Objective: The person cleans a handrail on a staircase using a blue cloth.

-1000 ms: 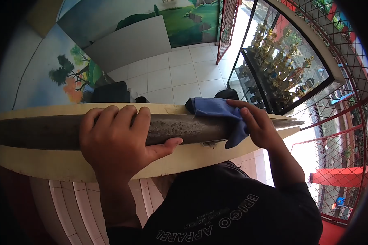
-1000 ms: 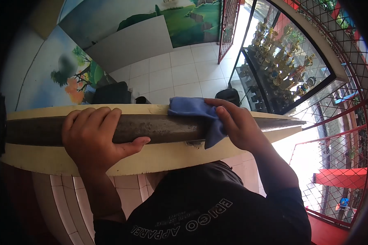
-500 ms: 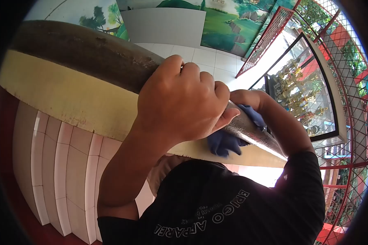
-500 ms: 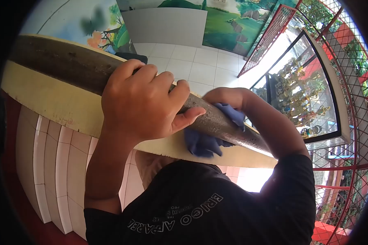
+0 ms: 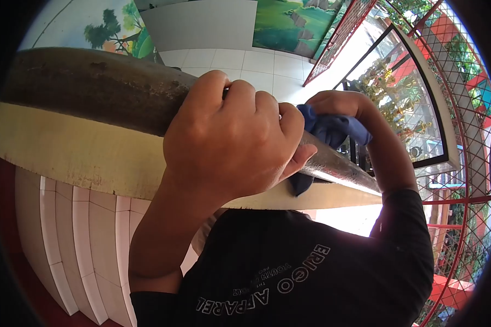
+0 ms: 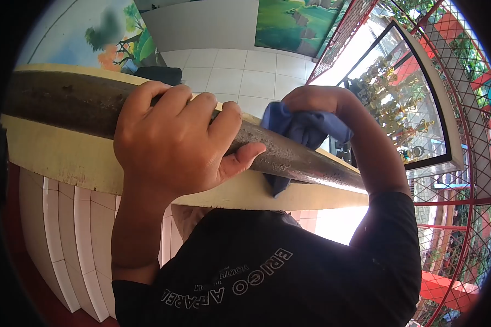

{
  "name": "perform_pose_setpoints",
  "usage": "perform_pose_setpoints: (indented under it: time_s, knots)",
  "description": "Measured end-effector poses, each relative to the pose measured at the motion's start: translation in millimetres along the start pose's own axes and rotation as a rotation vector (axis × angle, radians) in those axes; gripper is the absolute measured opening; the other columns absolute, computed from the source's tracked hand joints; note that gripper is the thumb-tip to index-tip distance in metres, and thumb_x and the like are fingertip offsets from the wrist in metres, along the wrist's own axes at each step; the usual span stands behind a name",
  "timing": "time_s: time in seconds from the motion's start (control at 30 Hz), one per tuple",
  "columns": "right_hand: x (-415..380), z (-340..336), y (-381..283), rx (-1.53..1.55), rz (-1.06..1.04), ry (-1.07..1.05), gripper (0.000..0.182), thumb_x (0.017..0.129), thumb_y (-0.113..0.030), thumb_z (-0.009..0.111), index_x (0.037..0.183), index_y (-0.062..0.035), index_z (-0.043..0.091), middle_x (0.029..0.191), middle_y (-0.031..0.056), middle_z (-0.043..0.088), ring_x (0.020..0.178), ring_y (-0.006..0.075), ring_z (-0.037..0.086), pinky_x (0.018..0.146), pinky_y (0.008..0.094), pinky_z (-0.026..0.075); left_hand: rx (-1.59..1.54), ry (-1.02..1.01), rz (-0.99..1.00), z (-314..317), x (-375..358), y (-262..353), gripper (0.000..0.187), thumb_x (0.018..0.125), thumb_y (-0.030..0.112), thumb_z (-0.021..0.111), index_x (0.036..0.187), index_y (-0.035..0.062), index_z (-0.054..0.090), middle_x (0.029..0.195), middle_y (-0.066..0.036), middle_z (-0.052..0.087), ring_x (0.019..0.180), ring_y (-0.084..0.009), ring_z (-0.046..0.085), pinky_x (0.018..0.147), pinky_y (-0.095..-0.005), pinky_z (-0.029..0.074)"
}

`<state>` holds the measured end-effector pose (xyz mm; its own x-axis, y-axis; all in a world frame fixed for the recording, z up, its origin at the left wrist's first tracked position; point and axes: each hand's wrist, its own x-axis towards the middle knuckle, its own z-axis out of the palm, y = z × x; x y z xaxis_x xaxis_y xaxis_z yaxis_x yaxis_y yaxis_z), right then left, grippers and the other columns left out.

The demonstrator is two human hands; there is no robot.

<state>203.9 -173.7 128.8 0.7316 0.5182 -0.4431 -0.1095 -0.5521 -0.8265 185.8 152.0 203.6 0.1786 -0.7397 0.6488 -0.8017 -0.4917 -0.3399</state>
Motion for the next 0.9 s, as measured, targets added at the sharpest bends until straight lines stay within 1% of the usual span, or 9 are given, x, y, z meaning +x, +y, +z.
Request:
perform_pose_setpoints:
  time_s: [0.1, 0.23, 0.33, 0.5, 0.57, 0.6, 0.7, 0.83, 0.9]
  knots:
    - [-48, 14, -11, 0.367, 0.116, 0.480, 0.043, 0.106, -0.030, 0.045, 0.128, 0.0041, 0.059, 0.111, 0.0143, 0.069, 0.100, 0.0177, 0.066, 0.091, 0.0322, 0.054, 0.018, -0.009, 0.006, 0, 1, -1, 0.048, 0.088, 0.059, 0.060, 0.073, 0.0144, 0.068, 0.064, 0.001, 0.062, 0.064, -0.0172, 0.061, 0.075, -0.0353, 0.047]
    - [-101, 104, 9, 0.645, -0.237, 1.328, 0.054, 0.108, -0.042, 0.042, 0.136, 0.0018, 0.053, 0.121, 0.0162, 0.066, 0.107, 0.0194, 0.065, 0.096, 0.0344, 0.053, 0.031, -0.011, -0.006, 0, 2, 0, 0.048, 0.089, 0.059, 0.060, 0.076, 0.0147, 0.071, 0.066, 0.001, 0.063, 0.066, -0.0172, 0.062, 0.075, -0.0353, 0.047]
    - [-144, 187, 91, 0.942, -0.618, 1.233, 0.091, 0.094, -0.074, 0.045, 0.144, 0.0019, 0.043, 0.133, 0.0204, 0.058, 0.120, 0.0245, 0.060, 0.101, 0.0421, 0.050, 0.006, -0.079, -0.023, -5, 2, 2, 0.050, 0.087, 0.063, 0.060, 0.085, 0.0143, 0.073, 0.079, -0.001, 0.068, 0.079, -0.0188, 0.065, 0.082, -0.0390, 0.047]
    - [-144, 268, 78, 0.901, -0.225, 1.123, 0.060, 0.087, -0.039, 0.072, 0.130, 0.0010, 0.060, 0.118, 0.0123, 0.069, 0.105, 0.0225, 0.067, 0.096, 0.0376, 0.051, -0.008, -0.307, 0.093, -50, 0, -9, 0.071, 0.082, 0.075, 0.057, 0.112, 0.0124, 0.072, 0.118, -0.010, 0.068, 0.115, -0.0296, 0.061, 0.106, -0.0540, 0.039]
    - [-135, 284, 83, 0.952, 0.001, 1.100, 0.051, 0.090, -0.029, 0.074, 0.129, 0.0013, 0.063, 0.118, 0.0106, 0.070, 0.108, 0.0209, 0.066, 0.099, 0.0362, 0.048, 0.120, -0.445, 0.109, -94, 3, -29, 0.081, 0.080, 0.078, 0.055, 0.123, 0.0113, 0.069, 0.131, -0.014, 0.063, 0.127, -0.0345, 0.056, 0.112, -0.0599, 0.032]
    - [-125, 291, 94, 1.011, 0.156, 1.090, 0.047, 0.093, -0.026, 0.071, 0.130, 0.0018, 0.062, 0.121, 0.0106, 0.069, 0.115, 0.0196, 0.063, 0.104, 0.0356, 0.045, 0.257, -0.476, 0.103, -111, 4, -49, 0.088, 0.081, 0.079, 0.053, 0.133, 0.0096, 0.063, 0.138, -0.016, 0.060, 0.131, -0.0389, 0.054, 0.114, -0.0584, 0.031]
    - [-98, 292, 83, 1.180, 0.103, 1.334, 0.037, 0.098, -0.023, 0.066, 0.126, 0.0018, 0.063, 0.115, 0.0095, 0.071, 0.104, 0.0177, 0.067, 0.094, 0.0331, 0.052, 0.275, -0.385, 0.036, -122, -6, -126, 0.092, 0.085, 0.081, 0.049, 0.141, 0.0082, 0.057, 0.147, -0.018, 0.054, 0.139, -0.0374, 0.047, 0.114, -0.0484, 0.036]
    - [-57, 290, 42, 1.175, 0.114, 1.380, 0.026, 0.098, -0.020, 0.065, 0.117, -0.0012, 0.065, 0.103, 0.0054, 0.070, 0.091, 0.0144, 0.067, 0.083, 0.0301, 0.054, 0.172, -0.434, -0.033, -124, -24, -246, 0.082, 0.087, 0.078, 0.051, 0.118, 0.0040, 0.064, 0.119, -0.016, 0.065, 0.116, -0.0354, 0.059, 0.107, -0.0475, 0.041]
    - [-50, 296, 33, 1.154, 0.144, 1.373, 0.025, 0.098, -0.019, 0.065, 0.117, -0.0021, 0.065, 0.101, 0.0049, 0.069, 0.089, 0.0144, 0.066, 0.080, 0.0303, 0.054, 0.078, -0.368, -0.090, -114, -32, -255, 0.077, 0.087, 0.076, 0.054, 0.106, 0.0024, 0.066, 0.103, -0.015, 0.068, 0.101, -0.0351, 0.063, 0.101, -0.0465, 0.043]
